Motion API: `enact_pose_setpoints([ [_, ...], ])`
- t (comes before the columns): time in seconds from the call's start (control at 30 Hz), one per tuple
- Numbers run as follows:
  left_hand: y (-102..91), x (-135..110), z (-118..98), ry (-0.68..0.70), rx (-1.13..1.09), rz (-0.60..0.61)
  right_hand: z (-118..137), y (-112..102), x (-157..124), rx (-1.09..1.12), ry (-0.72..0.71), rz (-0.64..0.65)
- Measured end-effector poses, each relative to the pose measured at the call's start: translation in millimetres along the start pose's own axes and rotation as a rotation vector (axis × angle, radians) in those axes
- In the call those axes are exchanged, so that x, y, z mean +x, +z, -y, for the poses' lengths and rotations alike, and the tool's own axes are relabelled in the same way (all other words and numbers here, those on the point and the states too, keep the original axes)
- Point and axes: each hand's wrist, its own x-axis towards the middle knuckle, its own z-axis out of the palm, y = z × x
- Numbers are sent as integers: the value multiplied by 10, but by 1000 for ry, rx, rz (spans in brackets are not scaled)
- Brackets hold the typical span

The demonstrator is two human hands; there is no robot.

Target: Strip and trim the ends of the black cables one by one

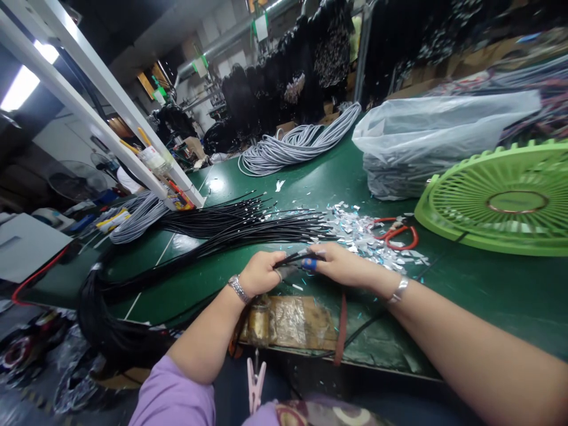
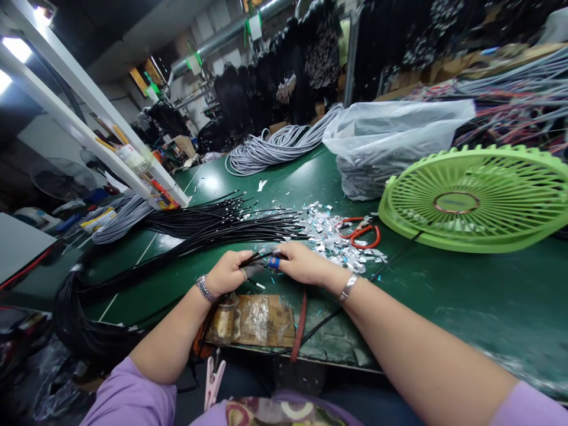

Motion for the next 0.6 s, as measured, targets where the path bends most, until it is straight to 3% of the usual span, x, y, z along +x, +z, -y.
enact_pose_setpoints([
  [0.13,-33,-16,-52,52,52,7,34,-43,-18,225,6,127],
  [0.27,-42,-9,-106,-49,-246,58,89,21,-20,420,26,138],
  [0.43,-22,-15,-138,-277,-545,-1,19,145,40,222,-29,-91],
  [0.53,-7,-4,-138,-289,-542,-76,9,133,40,248,17,-254],
  [0.6,0,7,-137,-282,-527,-75,43,108,16,314,-31,-289],
])
